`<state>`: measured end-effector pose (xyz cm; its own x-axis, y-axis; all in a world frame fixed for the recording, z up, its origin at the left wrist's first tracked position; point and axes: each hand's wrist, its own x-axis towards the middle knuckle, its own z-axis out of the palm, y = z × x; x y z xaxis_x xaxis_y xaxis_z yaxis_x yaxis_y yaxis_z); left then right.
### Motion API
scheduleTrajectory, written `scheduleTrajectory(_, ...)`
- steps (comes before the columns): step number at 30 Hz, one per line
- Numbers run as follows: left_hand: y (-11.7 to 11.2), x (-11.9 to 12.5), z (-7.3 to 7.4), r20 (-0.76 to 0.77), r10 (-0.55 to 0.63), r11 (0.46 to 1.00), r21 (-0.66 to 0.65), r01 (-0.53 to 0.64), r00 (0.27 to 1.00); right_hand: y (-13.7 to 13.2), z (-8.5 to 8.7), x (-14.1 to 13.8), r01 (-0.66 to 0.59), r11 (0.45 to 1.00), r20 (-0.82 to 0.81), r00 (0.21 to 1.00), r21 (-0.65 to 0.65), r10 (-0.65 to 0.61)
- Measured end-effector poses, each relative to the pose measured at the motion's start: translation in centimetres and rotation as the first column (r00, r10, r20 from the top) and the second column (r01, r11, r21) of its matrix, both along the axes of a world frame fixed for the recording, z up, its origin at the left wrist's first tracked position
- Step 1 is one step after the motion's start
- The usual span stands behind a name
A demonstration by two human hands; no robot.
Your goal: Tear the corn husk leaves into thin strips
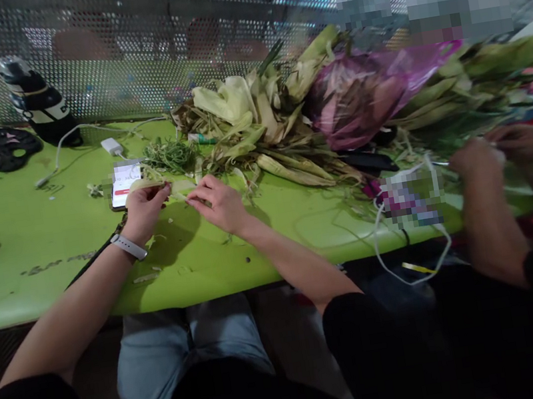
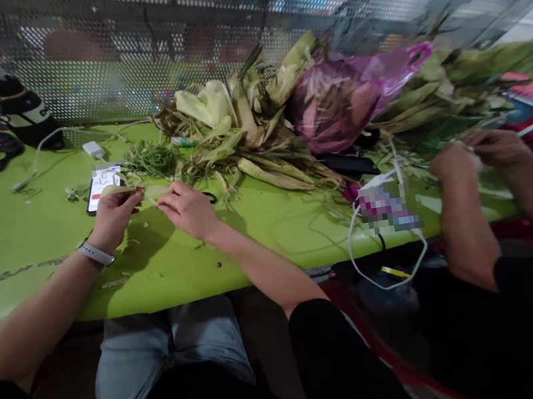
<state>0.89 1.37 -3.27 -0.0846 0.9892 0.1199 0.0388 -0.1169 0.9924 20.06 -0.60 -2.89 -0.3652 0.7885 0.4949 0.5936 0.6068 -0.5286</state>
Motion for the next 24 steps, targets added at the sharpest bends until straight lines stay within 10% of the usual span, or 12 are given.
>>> scheduleTrajectory(5, -0.3, 0.0, 0.0, -0.259, -0.208, 0.971, 0.058, 0.230, 0.943, 0.2, 0.6, 0.0, 0.047, 0.990, -0.044, 0.998, 0.130, -0.042)
scheduleTrajectory(10, -0.8, 0.1, 0.4, -0.323, -0.371, 0.917, 0.023, 0.399, 0.871, 1.1, 0.1, 0.2, -0.050, 0.998, -0.132, 0.990, -0.025, 0.046)
scheduleTrajectory(24, -1.3, 0.1, 1.3, -0.078, -0.384, 0.923, -0.022, 0.384, 0.920, 1.8, -0.6, 0.1, -0.151, 0.869, -0.419, 0.906, -0.471, -0.069)
